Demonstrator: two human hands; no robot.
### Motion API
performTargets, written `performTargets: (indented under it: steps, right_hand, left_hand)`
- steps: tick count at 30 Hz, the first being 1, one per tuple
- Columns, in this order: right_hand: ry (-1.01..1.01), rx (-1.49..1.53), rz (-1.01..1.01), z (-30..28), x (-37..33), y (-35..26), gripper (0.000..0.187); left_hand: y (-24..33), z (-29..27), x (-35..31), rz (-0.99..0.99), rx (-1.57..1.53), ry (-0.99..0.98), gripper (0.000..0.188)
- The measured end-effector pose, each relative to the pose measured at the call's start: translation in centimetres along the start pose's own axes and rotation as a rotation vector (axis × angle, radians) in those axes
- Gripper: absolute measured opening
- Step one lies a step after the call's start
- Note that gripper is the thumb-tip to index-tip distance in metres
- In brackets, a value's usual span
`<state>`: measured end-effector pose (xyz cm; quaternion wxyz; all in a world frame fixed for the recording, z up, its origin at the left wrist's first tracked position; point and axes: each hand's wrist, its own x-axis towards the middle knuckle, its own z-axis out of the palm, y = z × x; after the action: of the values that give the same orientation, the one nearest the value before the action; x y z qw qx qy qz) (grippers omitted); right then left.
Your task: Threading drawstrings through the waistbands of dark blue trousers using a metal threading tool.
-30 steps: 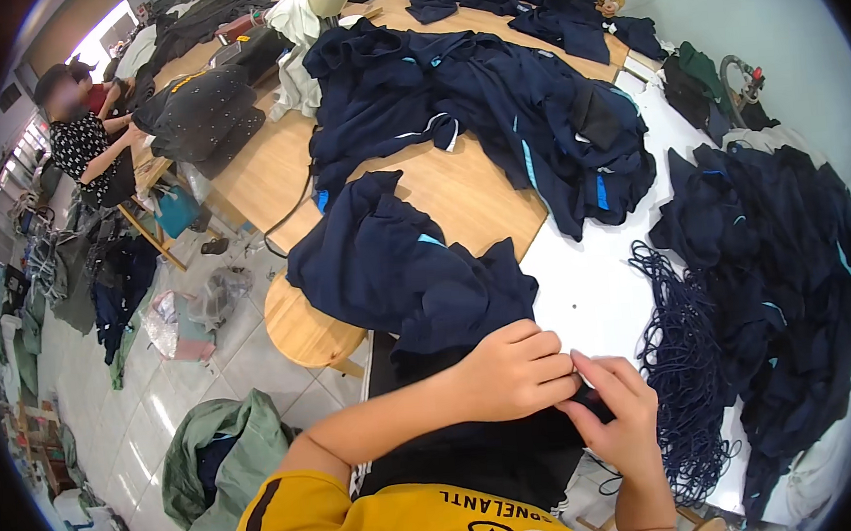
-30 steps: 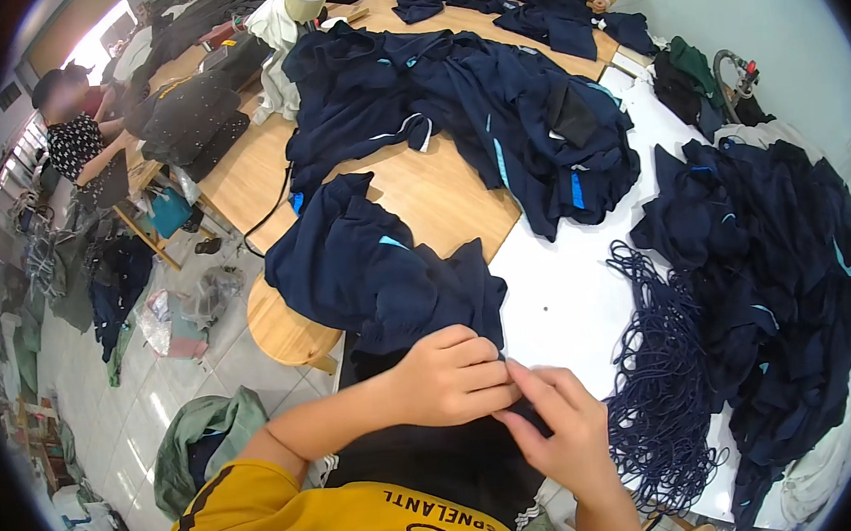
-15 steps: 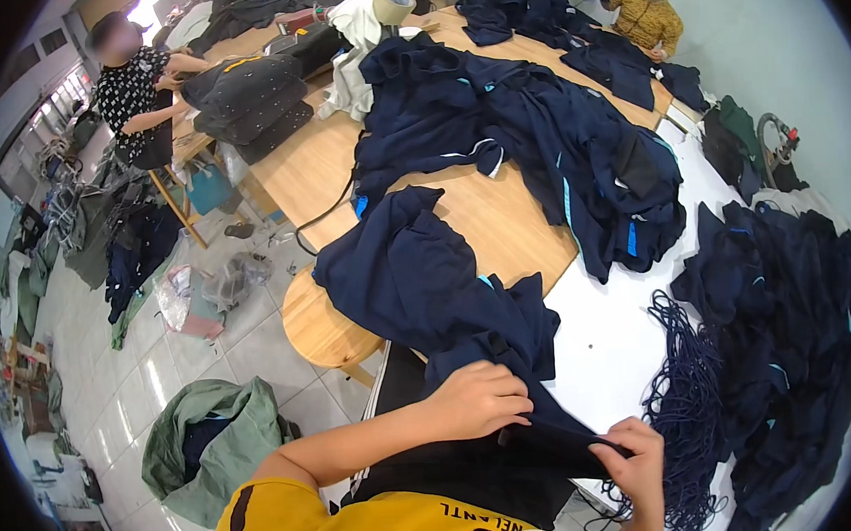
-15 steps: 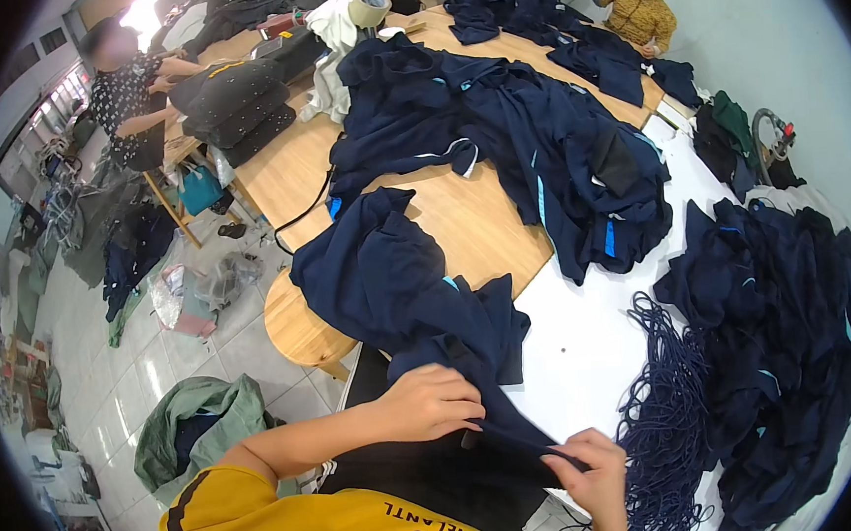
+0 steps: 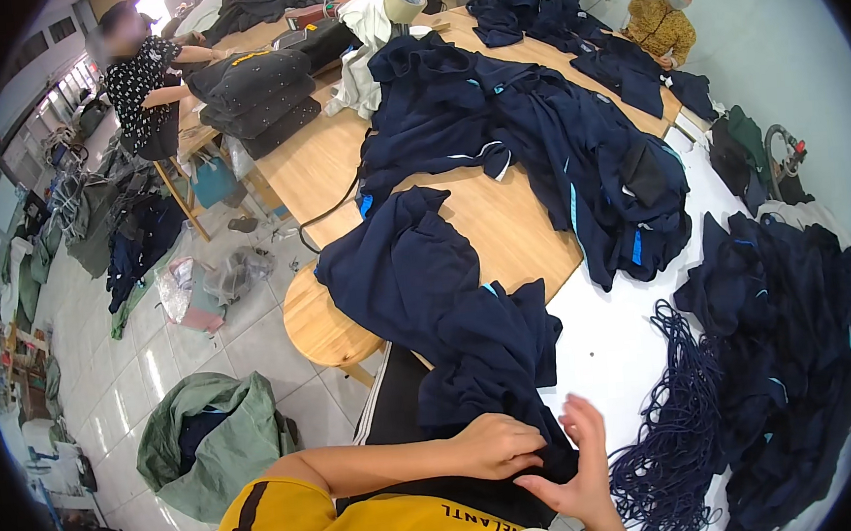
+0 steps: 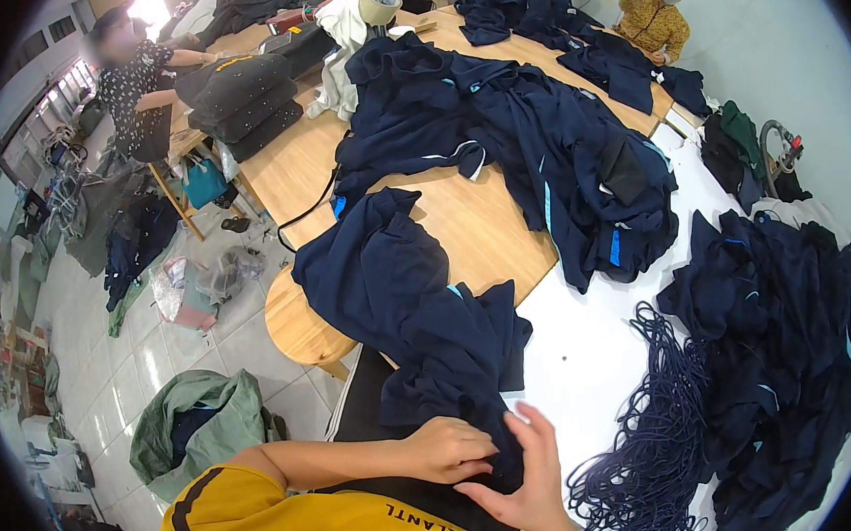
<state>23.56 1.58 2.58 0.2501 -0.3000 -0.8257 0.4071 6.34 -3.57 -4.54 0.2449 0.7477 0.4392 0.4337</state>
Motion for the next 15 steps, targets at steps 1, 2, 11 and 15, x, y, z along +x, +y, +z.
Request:
performTargets:
  steps: [1, 2, 11, 15]
  right_hand:
    - [0.013, 0.006, 0.037, -0.2, -0.3, 0.9, 0.105]
    - [0.092, 0.086, 0.045, 0.1, -0.2, 1.7, 0.116]
    - [0.045, -0.308, 0.356, -1.2, -4.2, 11.0, 0.110]
    - [0.336, -0.266, -0.101, -1.4, -1.7, 2.7, 0.111]
  left_hand:
    - [0.3, -0.3, -0.1, 0.031, 0.066, 0.052, 0.018]
    - [0.7, -1.1, -0.2, 0.066, 0.125, 0.094, 0.018]
    - [-0.5, -18.9, 0.8, 0.213, 1.058, 0.412, 0.025]
    - [1.7, -20.3, 7.0, 0.440, 1.010, 0.463, 0.024]
